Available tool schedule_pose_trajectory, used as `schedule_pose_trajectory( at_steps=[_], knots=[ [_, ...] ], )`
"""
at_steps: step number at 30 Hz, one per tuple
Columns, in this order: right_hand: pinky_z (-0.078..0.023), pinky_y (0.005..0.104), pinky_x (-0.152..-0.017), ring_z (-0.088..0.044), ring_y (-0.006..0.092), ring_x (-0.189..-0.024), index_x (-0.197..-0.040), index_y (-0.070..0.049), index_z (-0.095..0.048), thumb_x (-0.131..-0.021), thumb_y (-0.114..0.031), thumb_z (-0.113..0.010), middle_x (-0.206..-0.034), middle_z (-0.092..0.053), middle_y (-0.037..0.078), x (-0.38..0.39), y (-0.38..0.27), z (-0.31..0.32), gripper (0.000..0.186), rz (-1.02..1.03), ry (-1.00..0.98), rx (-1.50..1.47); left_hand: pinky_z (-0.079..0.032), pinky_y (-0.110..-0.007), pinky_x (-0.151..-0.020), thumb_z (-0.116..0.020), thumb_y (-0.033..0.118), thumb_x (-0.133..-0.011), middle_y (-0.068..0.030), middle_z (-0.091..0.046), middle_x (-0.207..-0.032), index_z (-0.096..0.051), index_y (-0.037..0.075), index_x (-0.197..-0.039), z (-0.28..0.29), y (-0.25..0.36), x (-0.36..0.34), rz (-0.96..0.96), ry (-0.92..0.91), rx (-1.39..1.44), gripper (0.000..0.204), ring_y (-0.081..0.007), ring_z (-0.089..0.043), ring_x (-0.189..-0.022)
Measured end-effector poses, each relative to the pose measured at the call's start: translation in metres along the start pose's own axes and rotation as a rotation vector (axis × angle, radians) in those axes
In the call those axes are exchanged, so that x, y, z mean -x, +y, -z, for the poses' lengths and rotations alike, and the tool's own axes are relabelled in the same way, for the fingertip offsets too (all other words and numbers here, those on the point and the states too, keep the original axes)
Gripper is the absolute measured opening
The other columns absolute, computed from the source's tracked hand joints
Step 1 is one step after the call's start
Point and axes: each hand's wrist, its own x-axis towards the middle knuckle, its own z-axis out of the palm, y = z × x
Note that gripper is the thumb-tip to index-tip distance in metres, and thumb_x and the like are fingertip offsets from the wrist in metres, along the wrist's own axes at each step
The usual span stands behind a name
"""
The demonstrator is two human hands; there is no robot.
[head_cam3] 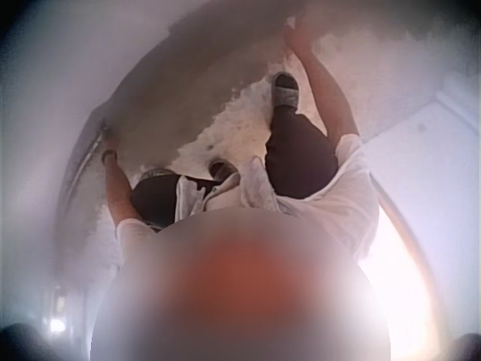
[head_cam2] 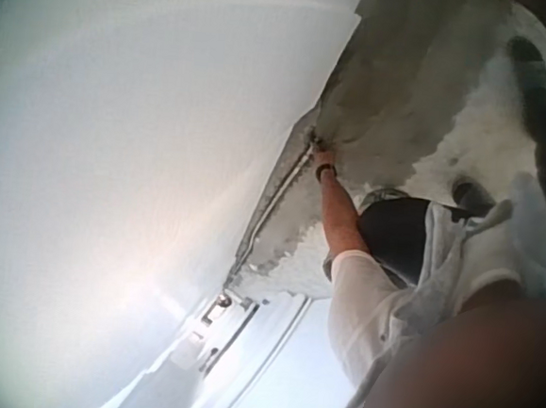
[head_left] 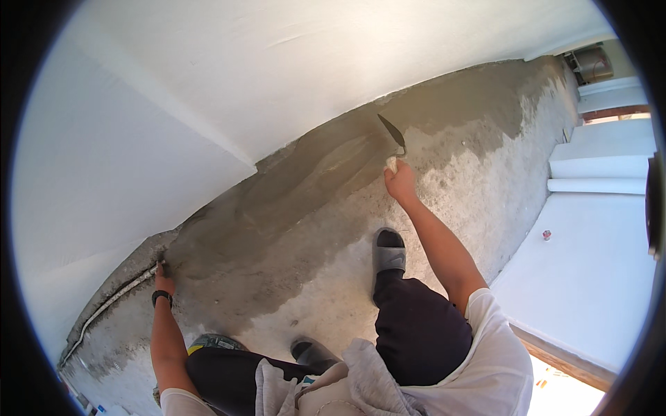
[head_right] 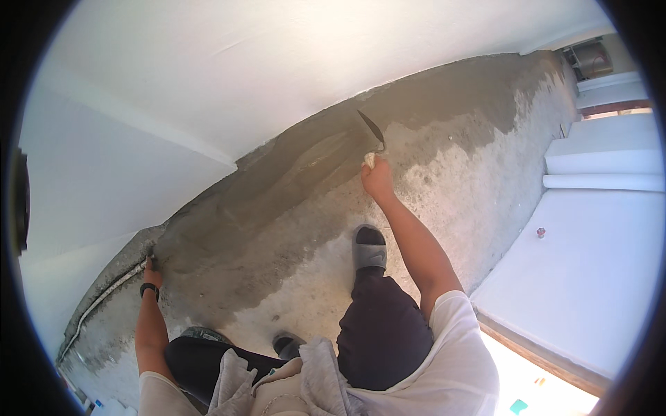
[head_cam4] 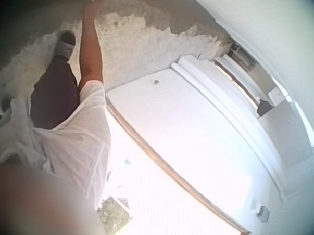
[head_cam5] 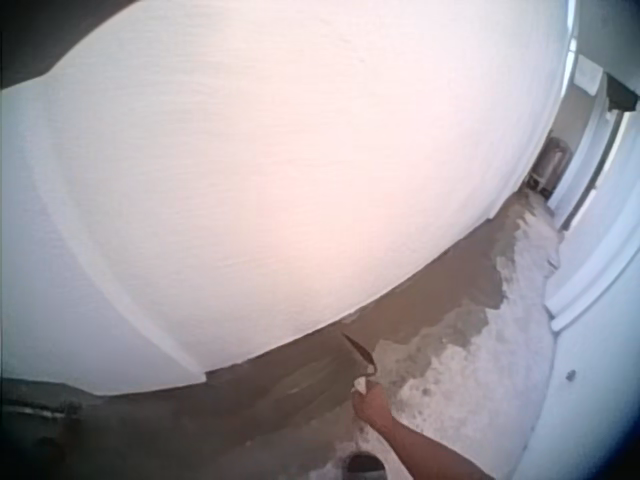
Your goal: The person scoops cement from a bucket and applies it to a wall using a trowel. They move along the wall, smoothing the cement to cover the surface.
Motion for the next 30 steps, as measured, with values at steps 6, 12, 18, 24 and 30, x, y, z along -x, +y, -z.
schedule_pose_trajectory(
  at_steps=[6, 12, 18, 24, 30],
  knots=[
    [-0.051, 0.0509, -0.079, -0.064, 0.0479, -0.091, -0.099, 0.005, -0.066, -0.084, -0.021, -0.069, -0.093, -0.065, 0.031, 0.02, -0.014, -0.016, 0.03, 0.028, -0.111, 0.004, -0.045, -0.028, -0.089, -0.041, -0.013, -0.091, -0.0157, -0.055, -0.144, -0.032, 0.02, -0.158, 0.018, 0.027, 0.012, 0.112, -0.073, 0.086, 0.074, -0.0243, -0.061, -0.113],
    [-0.05, 0.0499, -0.082, -0.062, 0.0487, -0.095, -0.112, 0.009, -0.064, -0.085, -0.02, -0.068, -0.101, -0.064, 0.031, 0.061, -0.048, -0.034, 0.04, 0.131, -0.21, -0.056, -0.04, -0.03, -0.107, -0.042, -0.012, -0.088, -0.0181, -0.049, -0.149, -0.031, 0.017, -0.158, 0.032, 0.064, 0.031, 0.108, -0.061, 0.11, 0.077, -0.0291, -0.052, -0.132],
    [-0.05, 0.0485, -0.086, -0.061, 0.0462, -0.099, -0.126, 0.008, -0.059, -0.087, -0.019, -0.067, -0.107, -0.063, 0.029, 0.091, -0.079, -0.041, 0.049, 0.216, -0.386, -0.076, -0.04, -0.034, -0.11, -0.042, -0.012, -0.086, -0.0186, -0.049, -0.149, -0.032, 0.016, -0.157, 0.046, 0.09, 0.046, 0.1, -0.054, 0.044, 0.077, -0.0315, -0.05, -0.135],
    [-0.051, 0.0455, -0.09, -0.061, 0.0447, -0.104, -0.133, 0.006, -0.053, -0.089, -0.019, -0.065, -0.118, -0.059, 0.028, 0.128, -0.122, -0.055, 0.052, 0.3, -0.698, -0.14, -0.038, -0.039, -0.114, -0.044, -0.013, -0.085, -0.0205, -0.04, -0.155, -0.025, 0.017, -0.159, 0.053, 0.1, 0.051, 0.134, -0.117, 0.009, 0.082, -0.0348, -0.042, -0.14],
    [-0.05, 0.0462, -0.091, -0.06, 0.0424, -0.108, -0.126, 0.004, -0.057, -0.09, -0.021, -0.064, -0.122, -0.059, 0.026, 0.125, -0.114, -0.054, 0.044, 0.348, -0.562, -0.147, -0.036, -0.04, -0.116, -0.044, -0.013, -0.084, -0.0217, -0.034, -0.158, -0.021, 0.019, -0.16, 0.044, 0.091, 0.042, 0.154, -0.099, 0.033, 0.085, -0.0355, -0.039, -0.143]
  ],
)
